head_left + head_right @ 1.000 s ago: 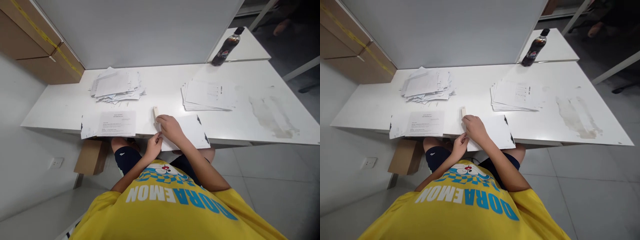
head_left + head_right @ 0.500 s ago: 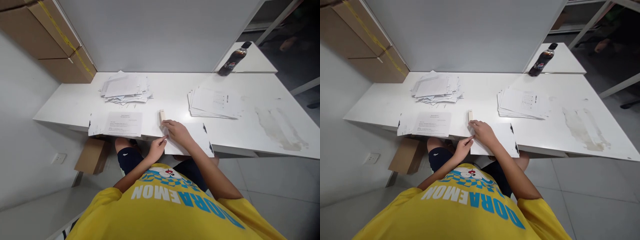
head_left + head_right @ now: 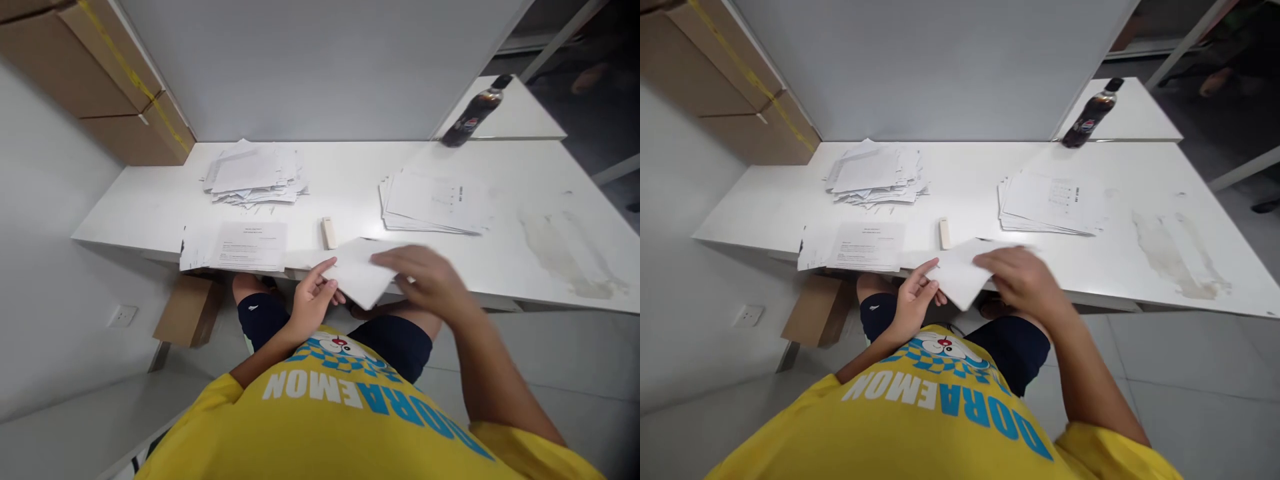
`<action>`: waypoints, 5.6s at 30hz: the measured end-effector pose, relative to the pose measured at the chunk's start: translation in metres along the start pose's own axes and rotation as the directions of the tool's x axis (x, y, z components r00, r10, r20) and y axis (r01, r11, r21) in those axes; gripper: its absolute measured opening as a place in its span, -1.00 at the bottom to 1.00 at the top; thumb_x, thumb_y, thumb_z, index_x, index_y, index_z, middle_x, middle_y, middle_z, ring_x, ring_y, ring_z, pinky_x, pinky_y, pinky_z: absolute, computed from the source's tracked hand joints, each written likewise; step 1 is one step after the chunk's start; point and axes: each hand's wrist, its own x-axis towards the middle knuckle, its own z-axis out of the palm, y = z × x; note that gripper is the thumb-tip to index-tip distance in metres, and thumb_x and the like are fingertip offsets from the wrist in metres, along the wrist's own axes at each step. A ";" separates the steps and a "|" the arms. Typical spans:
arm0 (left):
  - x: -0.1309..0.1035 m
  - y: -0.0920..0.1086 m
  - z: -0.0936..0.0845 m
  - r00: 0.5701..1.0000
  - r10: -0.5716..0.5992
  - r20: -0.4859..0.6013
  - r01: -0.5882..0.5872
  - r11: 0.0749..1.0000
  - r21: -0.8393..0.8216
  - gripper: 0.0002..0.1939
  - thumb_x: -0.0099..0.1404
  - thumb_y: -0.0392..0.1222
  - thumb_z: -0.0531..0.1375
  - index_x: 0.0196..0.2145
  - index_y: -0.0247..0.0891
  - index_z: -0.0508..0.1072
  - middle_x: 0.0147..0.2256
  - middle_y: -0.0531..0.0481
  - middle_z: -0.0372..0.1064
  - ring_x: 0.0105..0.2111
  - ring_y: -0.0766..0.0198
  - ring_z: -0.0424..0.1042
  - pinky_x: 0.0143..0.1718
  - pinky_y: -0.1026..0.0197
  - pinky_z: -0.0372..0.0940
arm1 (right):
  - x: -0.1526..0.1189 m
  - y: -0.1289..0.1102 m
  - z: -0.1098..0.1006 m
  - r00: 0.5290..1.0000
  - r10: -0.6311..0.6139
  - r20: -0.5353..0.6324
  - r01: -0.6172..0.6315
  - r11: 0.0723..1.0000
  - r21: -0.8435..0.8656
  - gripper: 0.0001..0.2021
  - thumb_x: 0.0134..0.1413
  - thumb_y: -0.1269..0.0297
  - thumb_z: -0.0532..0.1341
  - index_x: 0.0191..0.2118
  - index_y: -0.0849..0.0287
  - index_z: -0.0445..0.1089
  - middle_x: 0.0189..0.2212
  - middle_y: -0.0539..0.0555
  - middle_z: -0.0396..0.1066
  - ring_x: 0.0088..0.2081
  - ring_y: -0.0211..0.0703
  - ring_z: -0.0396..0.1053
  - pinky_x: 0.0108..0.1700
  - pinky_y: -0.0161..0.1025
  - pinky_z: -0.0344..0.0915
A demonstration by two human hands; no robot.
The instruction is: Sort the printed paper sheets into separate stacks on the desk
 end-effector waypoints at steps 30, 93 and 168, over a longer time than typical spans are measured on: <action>0.005 -0.031 -0.067 0.627 0.736 0.256 -0.451 0.075 0.889 -0.55 0.34 -0.47 -0.07 0.06 -0.28 0.43 -0.06 -0.10 0.53 0.26 0.12 0.22 0.26 -0.02 0.11 | -0.015 0.009 0.064 0.726 0.590 0.353 -0.617 0.333 0.713 -0.43 0.08 -0.32 0.08 -0.23 0.09 0.54 -0.31 0.13 0.55 -0.17 0.05 0.47 0.04 0.05 0.33; 0.035 -0.068 0.011 0.851 -0.525 -0.012 0.488 0.800 -0.349 -0.49 -0.05 0.12 0.45 -0.30 -0.36 0.53 -0.35 -0.12 0.56 -0.31 0.12 0.54 -0.26 0.18 0.40 | 0.020 0.007 0.086 0.941 0.327 0.084 -0.335 0.935 0.114 -0.47 0.06 0.56 0.00 0.16 0.22 0.30 0.23 0.23 0.25 0.26 0.05 0.15 0.26 0.12 0.16; 0.049 -0.012 -0.241 0.981 0.195 0.000 0.019 -0.096 0.995 -0.36 0.33 0.04 0.06 0.28 -0.30 0.22 0.34 -0.23 0.02 0.34 -0.14 -0.01 0.31 -0.21 -0.07 | -0.057 0.169 0.060 0.677 0.647 -0.351 -0.733 0.637 -0.237 -0.58 -0.11 0.45 0.03 -0.13 0.29 0.49 -0.13 0.32 0.39 -0.14 0.11 0.27 -0.08 0.03 0.24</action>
